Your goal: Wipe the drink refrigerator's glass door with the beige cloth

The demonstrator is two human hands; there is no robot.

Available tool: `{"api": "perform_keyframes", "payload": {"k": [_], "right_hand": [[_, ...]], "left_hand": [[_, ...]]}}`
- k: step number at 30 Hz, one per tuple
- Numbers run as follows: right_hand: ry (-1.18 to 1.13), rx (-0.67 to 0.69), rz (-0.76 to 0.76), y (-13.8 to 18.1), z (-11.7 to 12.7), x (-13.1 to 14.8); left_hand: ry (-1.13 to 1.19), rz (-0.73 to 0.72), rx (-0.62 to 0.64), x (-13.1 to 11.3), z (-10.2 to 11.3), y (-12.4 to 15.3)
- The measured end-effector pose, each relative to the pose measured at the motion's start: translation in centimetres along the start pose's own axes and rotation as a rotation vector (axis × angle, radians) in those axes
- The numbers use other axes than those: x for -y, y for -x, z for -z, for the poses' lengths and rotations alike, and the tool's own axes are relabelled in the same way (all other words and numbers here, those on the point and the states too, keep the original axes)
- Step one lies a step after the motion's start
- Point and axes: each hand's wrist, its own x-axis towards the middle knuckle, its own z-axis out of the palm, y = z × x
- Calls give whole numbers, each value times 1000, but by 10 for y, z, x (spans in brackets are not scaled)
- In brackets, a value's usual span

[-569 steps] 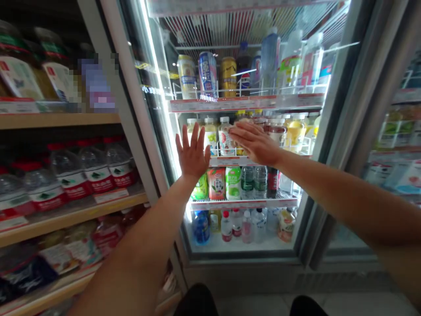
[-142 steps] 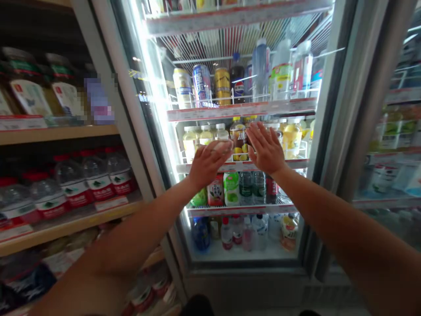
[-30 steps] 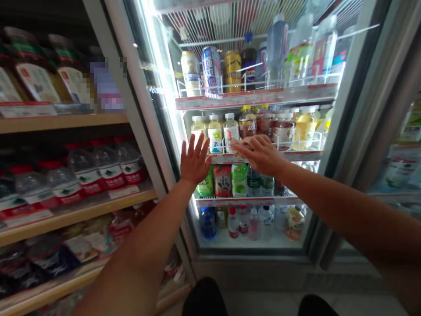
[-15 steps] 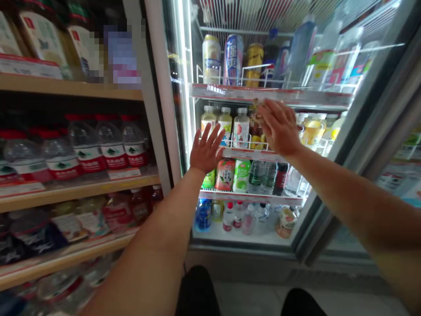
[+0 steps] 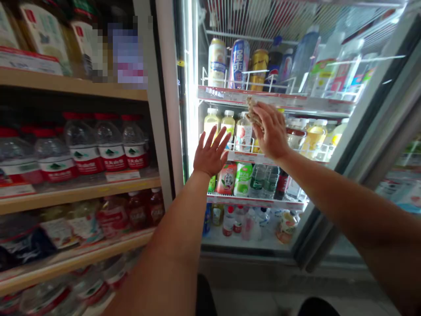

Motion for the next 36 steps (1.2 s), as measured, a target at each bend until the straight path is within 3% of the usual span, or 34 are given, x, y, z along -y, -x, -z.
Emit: {"api": "perform_keyframes", "payload": {"k": [6, 10, 12, 18, 24, 30, 36], "right_hand": [[-54, 158, 148, -17, -4, 18], [-14, 46, 8, -56, -2, 2], [-2, 13, -24, -62, -3, -2], [-70, 235, 281, -32, -7, 11], [-84, 155, 98, -40, -7, 9], [-158, 262, 291, -30, -13, 20], [-104, 123, 71, -50, -15, 16]], "left_hand": [[-58, -1, -8, -1, 2, 0], [-80, -7, -3, -2, 4, 0], [-83, -1, 4, -2, 4, 0], [-79, -3, -12, -1, 1, 1], [-24, 27, 24, 0, 0, 0], [20, 65, 72, 1, 0, 0], [25, 69, 72, -1, 2, -1]]}}
